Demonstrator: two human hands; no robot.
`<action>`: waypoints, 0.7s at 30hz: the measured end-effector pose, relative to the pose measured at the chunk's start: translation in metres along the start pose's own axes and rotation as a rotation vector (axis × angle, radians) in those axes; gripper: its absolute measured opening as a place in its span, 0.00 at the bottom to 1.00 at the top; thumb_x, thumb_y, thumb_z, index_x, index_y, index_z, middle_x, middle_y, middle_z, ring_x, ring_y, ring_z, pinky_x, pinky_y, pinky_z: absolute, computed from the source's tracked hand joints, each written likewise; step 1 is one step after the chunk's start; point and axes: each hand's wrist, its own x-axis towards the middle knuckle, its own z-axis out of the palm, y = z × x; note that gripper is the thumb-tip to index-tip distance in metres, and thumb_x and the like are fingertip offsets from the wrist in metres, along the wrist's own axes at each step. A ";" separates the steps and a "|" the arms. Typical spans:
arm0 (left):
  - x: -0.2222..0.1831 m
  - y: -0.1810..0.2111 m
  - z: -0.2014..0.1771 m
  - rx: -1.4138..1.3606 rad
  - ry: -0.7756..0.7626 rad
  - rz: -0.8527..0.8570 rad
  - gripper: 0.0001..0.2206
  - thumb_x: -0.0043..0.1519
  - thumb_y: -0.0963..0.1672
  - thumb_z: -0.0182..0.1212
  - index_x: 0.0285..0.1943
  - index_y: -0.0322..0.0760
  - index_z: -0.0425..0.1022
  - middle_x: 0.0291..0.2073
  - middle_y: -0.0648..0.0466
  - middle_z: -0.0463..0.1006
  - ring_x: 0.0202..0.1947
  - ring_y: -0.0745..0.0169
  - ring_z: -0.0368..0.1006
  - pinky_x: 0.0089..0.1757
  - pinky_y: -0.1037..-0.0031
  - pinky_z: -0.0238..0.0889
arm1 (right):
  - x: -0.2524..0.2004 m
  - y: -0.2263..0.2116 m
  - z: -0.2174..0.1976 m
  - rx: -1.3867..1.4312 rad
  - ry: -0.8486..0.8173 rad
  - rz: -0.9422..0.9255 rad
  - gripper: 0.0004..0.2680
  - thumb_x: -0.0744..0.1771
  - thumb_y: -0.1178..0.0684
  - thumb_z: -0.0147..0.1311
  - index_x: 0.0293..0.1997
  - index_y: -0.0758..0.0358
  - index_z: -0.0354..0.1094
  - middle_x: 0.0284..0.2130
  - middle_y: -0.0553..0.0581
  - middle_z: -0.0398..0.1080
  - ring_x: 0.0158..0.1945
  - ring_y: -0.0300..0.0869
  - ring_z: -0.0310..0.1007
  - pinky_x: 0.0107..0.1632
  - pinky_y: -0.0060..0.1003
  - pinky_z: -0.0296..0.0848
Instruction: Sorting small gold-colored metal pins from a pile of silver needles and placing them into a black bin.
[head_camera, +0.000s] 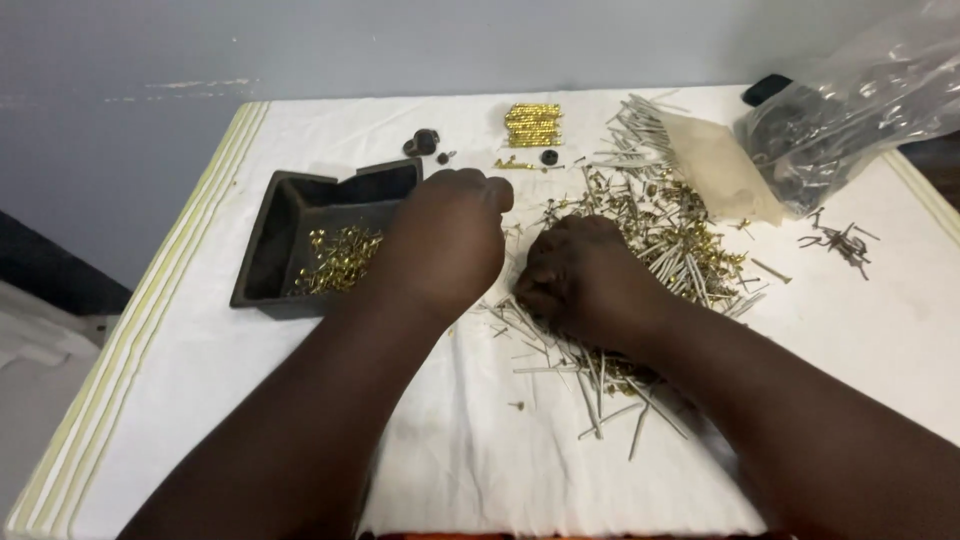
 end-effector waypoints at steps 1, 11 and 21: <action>0.001 -0.003 0.003 0.000 0.000 -0.007 0.14 0.64 0.38 0.52 0.47 0.38 0.86 0.35 0.44 0.81 0.43 0.36 0.80 0.45 0.51 0.77 | 0.002 -0.003 -0.005 0.004 -0.004 -0.005 0.06 0.62 0.43 0.66 0.30 0.48 0.79 0.34 0.48 0.78 0.47 0.53 0.77 0.48 0.53 0.72; 0.006 0.025 0.002 -0.398 0.003 0.057 0.12 0.63 0.39 0.63 0.54 0.36 0.83 0.43 0.39 0.84 0.52 0.32 0.79 0.53 0.48 0.73 | 0.009 -0.014 -0.048 0.698 0.214 0.844 0.03 0.67 0.55 0.66 0.41 0.60 0.81 0.29 0.54 0.79 0.35 0.39 0.78 0.41 0.37 0.74; 0.027 -0.033 -0.003 -0.070 0.212 -0.160 0.07 0.68 0.46 0.61 0.52 0.52 0.81 0.42 0.53 0.83 0.50 0.45 0.81 0.50 0.50 0.75 | 0.001 -0.006 -0.070 0.740 0.307 0.783 0.12 0.69 0.57 0.62 0.59 0.62 0.77 0.45 0.57 0.81 0.49 0.40 0.79 0.56 0.37 0.72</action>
